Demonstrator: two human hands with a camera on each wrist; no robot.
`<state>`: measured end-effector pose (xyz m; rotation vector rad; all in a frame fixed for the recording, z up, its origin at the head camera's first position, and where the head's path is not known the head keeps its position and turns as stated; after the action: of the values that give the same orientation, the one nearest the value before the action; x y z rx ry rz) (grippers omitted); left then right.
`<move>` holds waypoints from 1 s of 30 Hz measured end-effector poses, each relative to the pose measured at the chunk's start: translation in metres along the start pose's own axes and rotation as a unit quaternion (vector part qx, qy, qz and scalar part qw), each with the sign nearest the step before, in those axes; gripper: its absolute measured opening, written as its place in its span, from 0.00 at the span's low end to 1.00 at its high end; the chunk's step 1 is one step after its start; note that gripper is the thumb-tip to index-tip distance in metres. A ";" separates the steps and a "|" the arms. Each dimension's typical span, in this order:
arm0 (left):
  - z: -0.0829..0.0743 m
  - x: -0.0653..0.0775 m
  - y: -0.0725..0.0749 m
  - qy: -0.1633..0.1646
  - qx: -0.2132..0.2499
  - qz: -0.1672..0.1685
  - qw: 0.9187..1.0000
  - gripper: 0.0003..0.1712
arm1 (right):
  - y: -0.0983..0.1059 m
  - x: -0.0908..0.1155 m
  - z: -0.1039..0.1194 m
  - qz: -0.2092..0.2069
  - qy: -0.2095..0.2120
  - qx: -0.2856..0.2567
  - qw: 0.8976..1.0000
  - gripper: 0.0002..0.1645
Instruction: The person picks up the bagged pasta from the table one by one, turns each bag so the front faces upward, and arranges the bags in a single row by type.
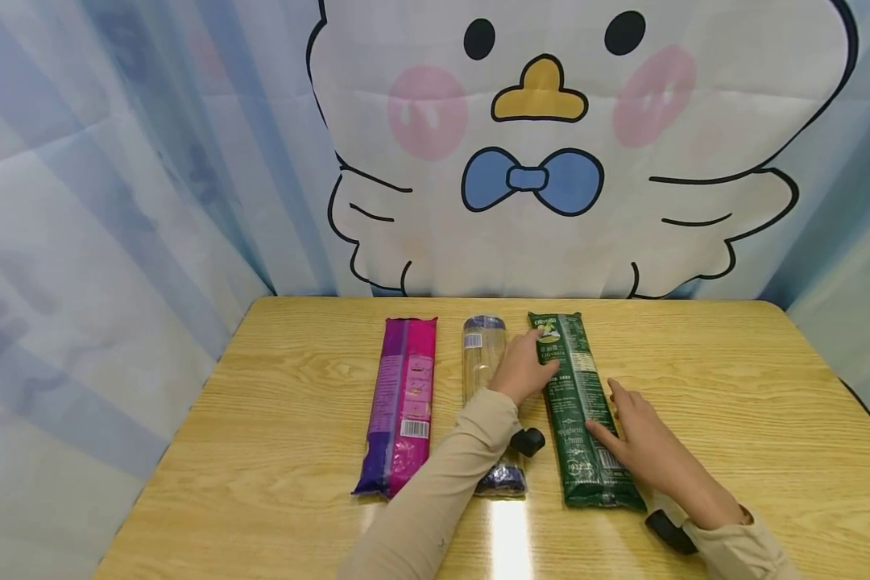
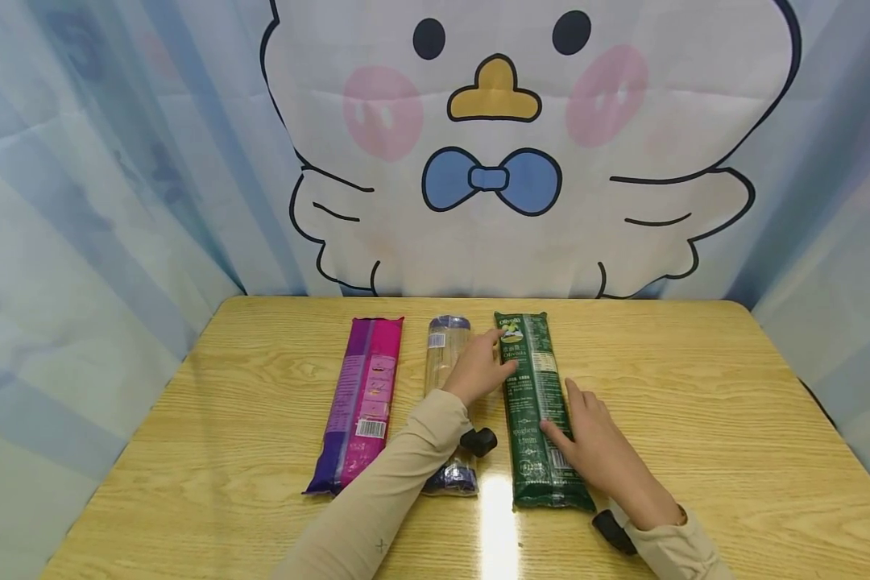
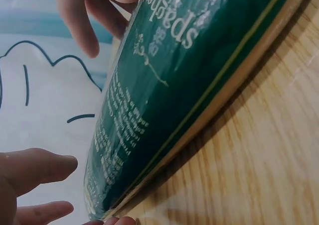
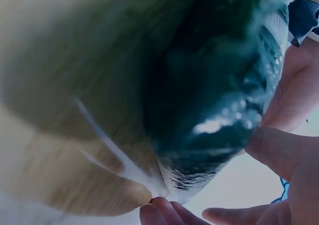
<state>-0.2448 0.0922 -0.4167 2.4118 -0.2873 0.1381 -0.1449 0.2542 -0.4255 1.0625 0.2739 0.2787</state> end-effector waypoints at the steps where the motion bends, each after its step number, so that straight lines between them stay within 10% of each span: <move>1: 0.000 -0.001 -0.001 0.002 0.001 0.001 1.000 0.34 | 0.000 0.000 0.000 0.001 0.000 -0.002 1.000 0.50; 30: 0.009 -0.005 -0.007 0.076 0.055 -0.017 0.995 0.34 | -0.003 -0.004 0.006 0.012 0.000 0.007 1.000 0.51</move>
<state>-0.2474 0.0923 -0.4290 2.4980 -0.1720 0.3267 -0.1458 0.2464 -0.4249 1.0793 0.2642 0.2983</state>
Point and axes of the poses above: each hand's wrist, its own x-axis away from the middle knuckle, its own y-axis out of the back of the hand, z = x × y, the point moved 3 cm from there along -x, towards the middle knuckle, and after that the axes turned 11 degrees about y, right-handed, at the moved point
